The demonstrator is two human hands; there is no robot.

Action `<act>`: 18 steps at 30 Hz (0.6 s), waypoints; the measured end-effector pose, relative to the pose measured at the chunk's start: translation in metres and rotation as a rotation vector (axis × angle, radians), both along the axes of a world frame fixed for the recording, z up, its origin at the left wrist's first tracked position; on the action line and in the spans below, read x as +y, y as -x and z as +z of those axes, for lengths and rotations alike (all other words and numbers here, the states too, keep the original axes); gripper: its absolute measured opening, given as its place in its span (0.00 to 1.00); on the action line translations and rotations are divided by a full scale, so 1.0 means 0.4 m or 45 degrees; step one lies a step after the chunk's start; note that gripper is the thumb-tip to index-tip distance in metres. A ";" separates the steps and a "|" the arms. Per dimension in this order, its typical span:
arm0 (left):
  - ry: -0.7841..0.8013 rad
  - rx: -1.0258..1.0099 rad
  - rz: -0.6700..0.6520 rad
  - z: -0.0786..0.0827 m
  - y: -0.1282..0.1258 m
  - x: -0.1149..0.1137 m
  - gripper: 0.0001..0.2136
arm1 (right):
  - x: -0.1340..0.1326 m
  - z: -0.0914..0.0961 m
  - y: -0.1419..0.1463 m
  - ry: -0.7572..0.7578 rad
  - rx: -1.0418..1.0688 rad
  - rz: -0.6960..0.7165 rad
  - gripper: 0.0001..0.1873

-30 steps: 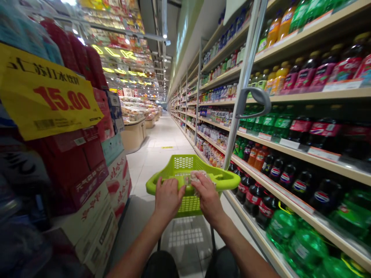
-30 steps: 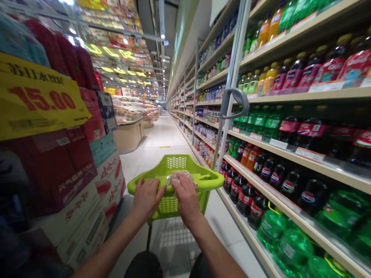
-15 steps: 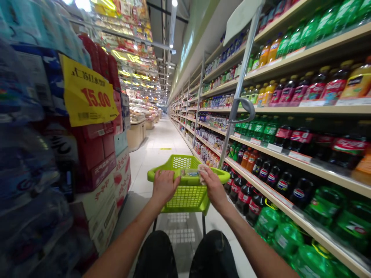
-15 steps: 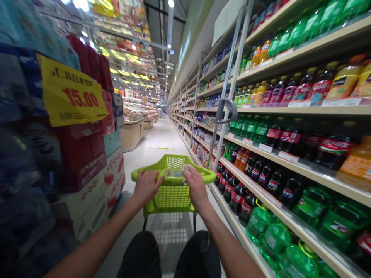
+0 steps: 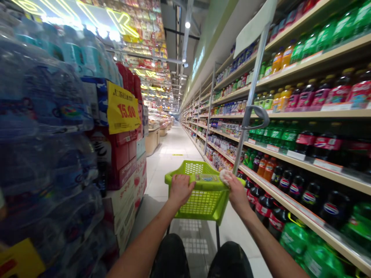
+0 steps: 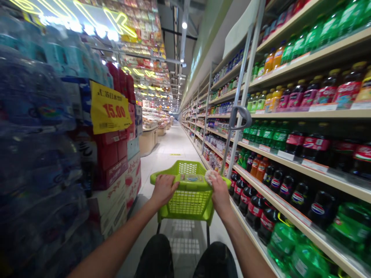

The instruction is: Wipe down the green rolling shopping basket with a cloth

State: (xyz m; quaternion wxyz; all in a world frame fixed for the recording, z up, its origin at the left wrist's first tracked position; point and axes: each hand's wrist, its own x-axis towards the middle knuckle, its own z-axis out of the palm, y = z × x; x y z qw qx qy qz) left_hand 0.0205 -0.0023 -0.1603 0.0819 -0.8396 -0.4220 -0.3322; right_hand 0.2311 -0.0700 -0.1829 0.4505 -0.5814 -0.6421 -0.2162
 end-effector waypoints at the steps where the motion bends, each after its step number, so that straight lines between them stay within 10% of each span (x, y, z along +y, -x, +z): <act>1: 0.014 -0.007 0.002 0.001 -0.001 -0.002 0.13 | 0.002 -0.003 -0.007 -0.005 0.041 -0.039 0.20; 7: 0.037 0.004 0.009 0.002 0.002 -0.002 0.13 | 0.029 -0.011 0.096 -0.035 -0.082 0.310 0.25; 13: 0.038 0.000 -0.001 0.002 0.015 0.004 0.13 | 0.018 0.007 0.034 -0.004 0.121 0.018 0.24; 18: 0.034 0.000 -0.019 0.000 0.016 0.016 0.14 | 0.022 0.013 0.138 -0.008 -0.016 0.269 0.20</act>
